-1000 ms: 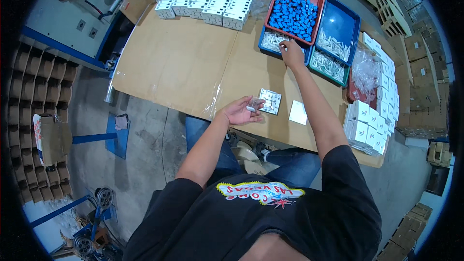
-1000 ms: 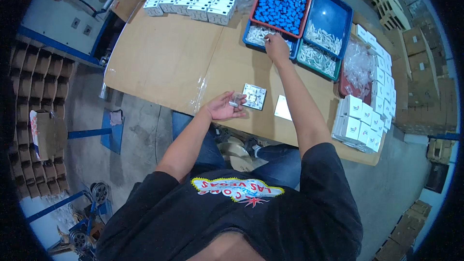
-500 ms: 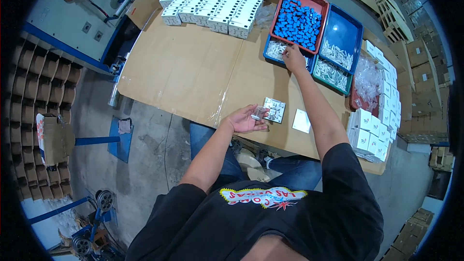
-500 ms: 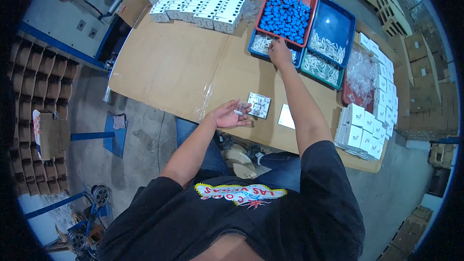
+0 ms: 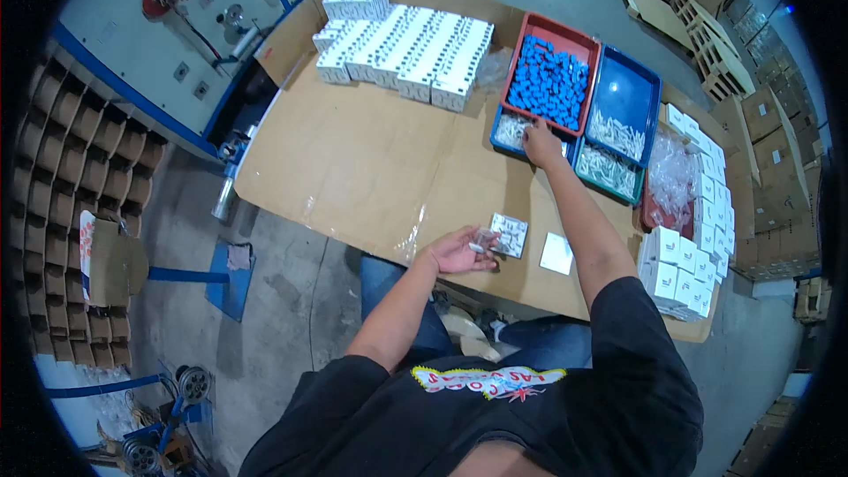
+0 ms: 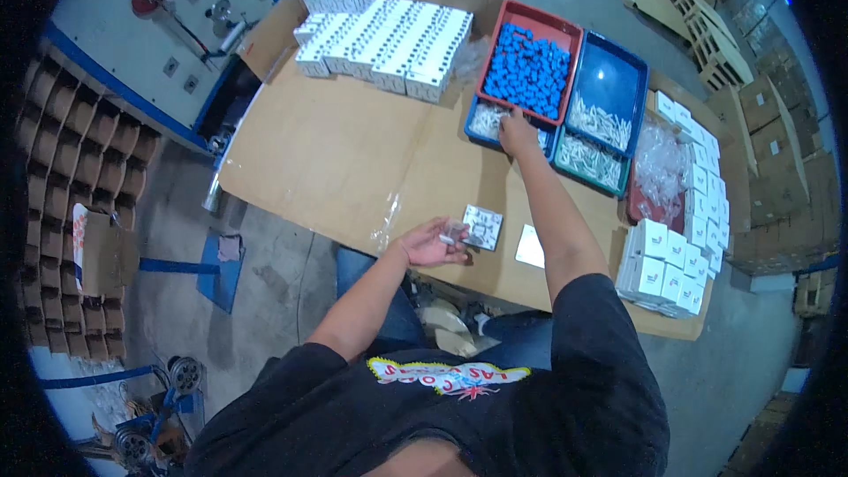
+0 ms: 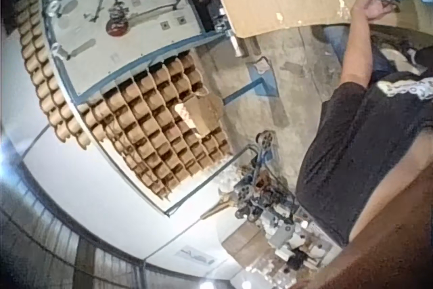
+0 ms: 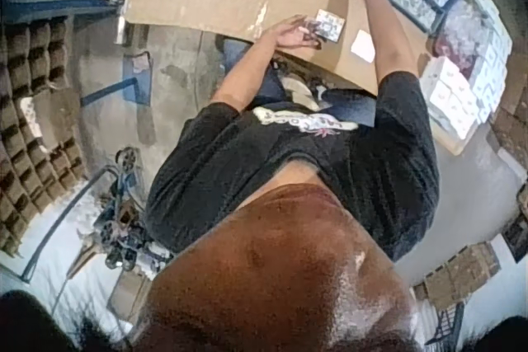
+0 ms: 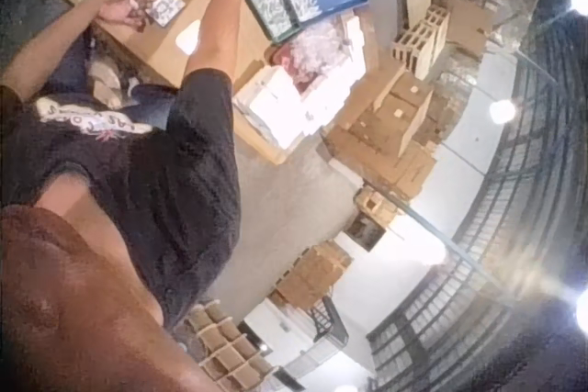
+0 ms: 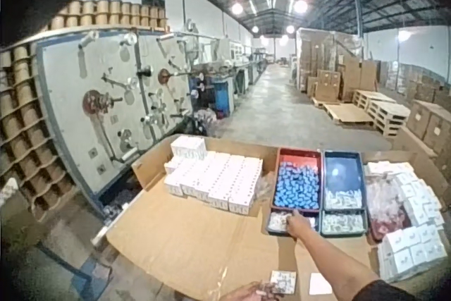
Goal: The person assembles small electrical components by hand. They open a white box, place a plastic bag containing white connectors inside, add blue caps, seal the bag, and close the box. The person repeats this process with another box, handling components from trays on the table.
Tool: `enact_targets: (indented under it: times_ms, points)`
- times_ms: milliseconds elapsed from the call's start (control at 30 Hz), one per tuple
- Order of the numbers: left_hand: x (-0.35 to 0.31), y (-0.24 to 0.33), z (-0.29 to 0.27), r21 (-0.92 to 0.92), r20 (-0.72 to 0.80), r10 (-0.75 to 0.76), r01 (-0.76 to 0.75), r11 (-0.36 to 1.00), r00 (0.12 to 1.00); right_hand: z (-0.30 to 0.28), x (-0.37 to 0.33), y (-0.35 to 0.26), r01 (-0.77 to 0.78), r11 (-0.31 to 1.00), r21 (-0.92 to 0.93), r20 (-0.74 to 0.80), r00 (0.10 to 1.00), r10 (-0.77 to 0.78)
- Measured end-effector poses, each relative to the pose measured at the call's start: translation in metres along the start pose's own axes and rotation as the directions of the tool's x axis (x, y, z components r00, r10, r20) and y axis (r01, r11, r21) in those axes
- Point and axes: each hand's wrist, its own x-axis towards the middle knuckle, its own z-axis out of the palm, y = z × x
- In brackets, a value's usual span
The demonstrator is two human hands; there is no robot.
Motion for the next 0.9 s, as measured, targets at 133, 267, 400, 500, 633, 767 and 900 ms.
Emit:
enact_targets:
  times_ms: [133, 267, 400, 500, 633, 767, 900]
  points:
    - [-0.002, 0.004, 0.005, -0.003, 0.007, -0.012, 0.012, 1.000, 1.000, -0.008, -0.003, 0.001, -0.020, 0.982, 0.189, -0.074, 0.997, 0.034]
    - [-0.003, 0.002, 0.004, -0.017, -0.015, -0.014, 0.013, 1.000, 1.000, -0.028, -0.014, -0.008, -0.035, 0.950, 0.312, -0.250, 0.961, 0.117]
    - [0.001, 0.000, -0.001, -0.035, -0.013, -0.015, 0.015, 0.999, 1.000, -0.039, -0.043, -0.009, -0.032, 0.875, 0.484, -0.289, 0.937, 0.194]
    - [0.003, 0.005, 0.003, 0.009, 0.006, 0.007, -0.007, 1.000, 1.000, -0.032, -0.089, -0.006, 0.012, 0.761, 0.649, -0.265, 0.941, 0.212]
    - [-0.004, -0.004, -0.007, 0.069, -0.020, 0.106, -0.105, 0.992, 0.994, -0.032, -0.189, -0.037, -0.200, 0.527, 0.826, 0.012, 0.941, 0.337]
    - [0.001, -0.003, -0.002, 0.076, -0.073, 0.132, -0.127, 0.989, 0.989, -0.056, -0.262, -0.058, -0.236, 0.381, 0.894, 0.071, 0.914, 0.399]
    - [-0.002, -0.023, 0.057, 0.170, -0.102, 0.218, -0.199, 0.965, 0.971, -0.091, -0.288, -0.070, -0.166, 0.414, 0.895, -0.002, 0.927, 0.376]
